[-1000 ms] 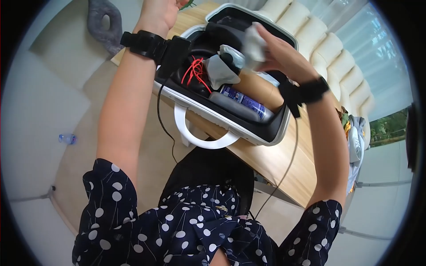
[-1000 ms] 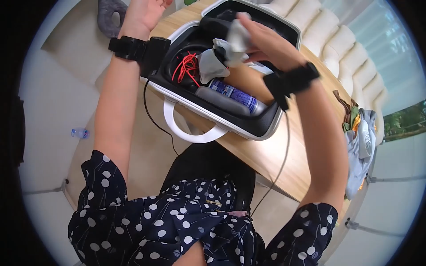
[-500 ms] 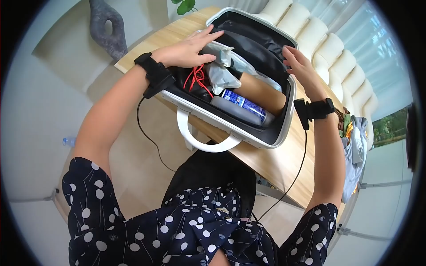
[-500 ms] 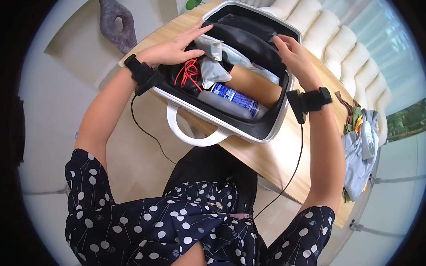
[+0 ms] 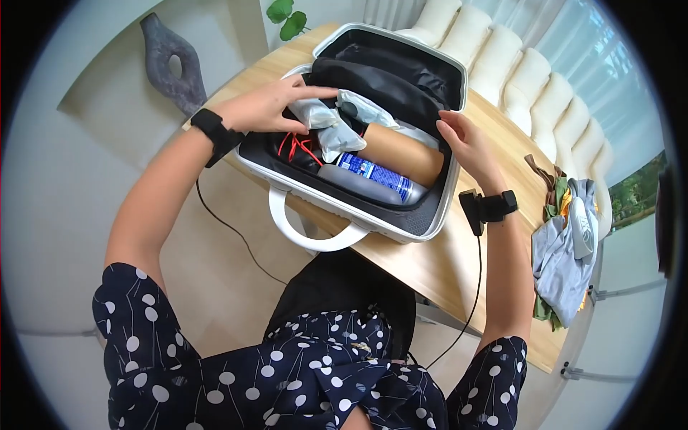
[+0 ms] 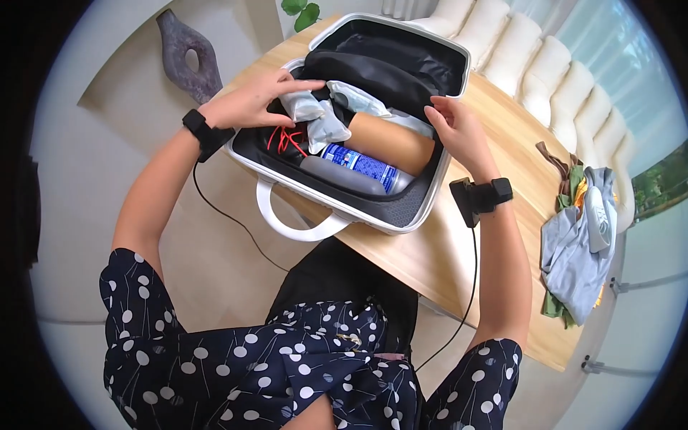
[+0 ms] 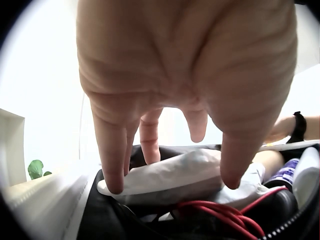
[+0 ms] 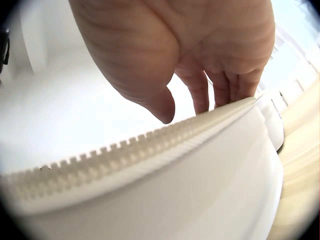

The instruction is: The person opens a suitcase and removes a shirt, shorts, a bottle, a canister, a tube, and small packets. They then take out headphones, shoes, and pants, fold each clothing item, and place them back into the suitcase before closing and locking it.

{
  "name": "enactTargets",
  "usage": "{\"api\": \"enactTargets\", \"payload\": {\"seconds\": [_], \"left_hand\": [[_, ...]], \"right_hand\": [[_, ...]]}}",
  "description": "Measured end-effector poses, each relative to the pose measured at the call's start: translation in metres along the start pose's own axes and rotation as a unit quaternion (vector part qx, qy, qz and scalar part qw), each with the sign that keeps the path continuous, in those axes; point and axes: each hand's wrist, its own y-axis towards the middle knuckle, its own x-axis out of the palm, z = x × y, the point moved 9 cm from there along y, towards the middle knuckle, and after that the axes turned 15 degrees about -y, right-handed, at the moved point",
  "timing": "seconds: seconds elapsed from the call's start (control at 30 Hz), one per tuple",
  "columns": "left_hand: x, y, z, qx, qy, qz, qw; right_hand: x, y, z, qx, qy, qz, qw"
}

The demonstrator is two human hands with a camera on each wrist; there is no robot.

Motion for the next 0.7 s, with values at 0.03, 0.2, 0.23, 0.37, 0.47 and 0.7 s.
{"api": "enactTargets", "payload": {"seconds": [0.03,0.2,0.23,0.37,0.47,0.7], "left_hand": [[0.004,0.001,-0.002,0.000,0.001,-0.002,1.000],[0.008,0.005,0.003,-0.015,0.065,-0.025,0.997],[0.008,0.005,0.002,-0.032,0.062,-0.034,0.997],[0.005,0.007,0.000,0.048,0.061,-0.018,0.997],[-0.001,0.000,-0.008,0.109,0.132,0.002,0.985],[0.021,0.013,0.016,0.032,0.047,0.022,0.998]], "right_hand": [[0.002,-0.002,0.002,0.001,0.002,0.001,1.000],[-0.003,-0.011,-0.011,-0.041,-0.078,0.064,0.994],[-0.002,-0.012,-0.010,-0.042,-0.077,0.066,0.994],[-0.001,-0.018,-0.011,-0.051,-0.106,0.098,0.988],[-0.001,-0.022,-0.016,-0.057,-0.142,0.120,0.981],[0.000,-0.026,-0.010,-0.045,-0.119,0.147,0.981]]}}
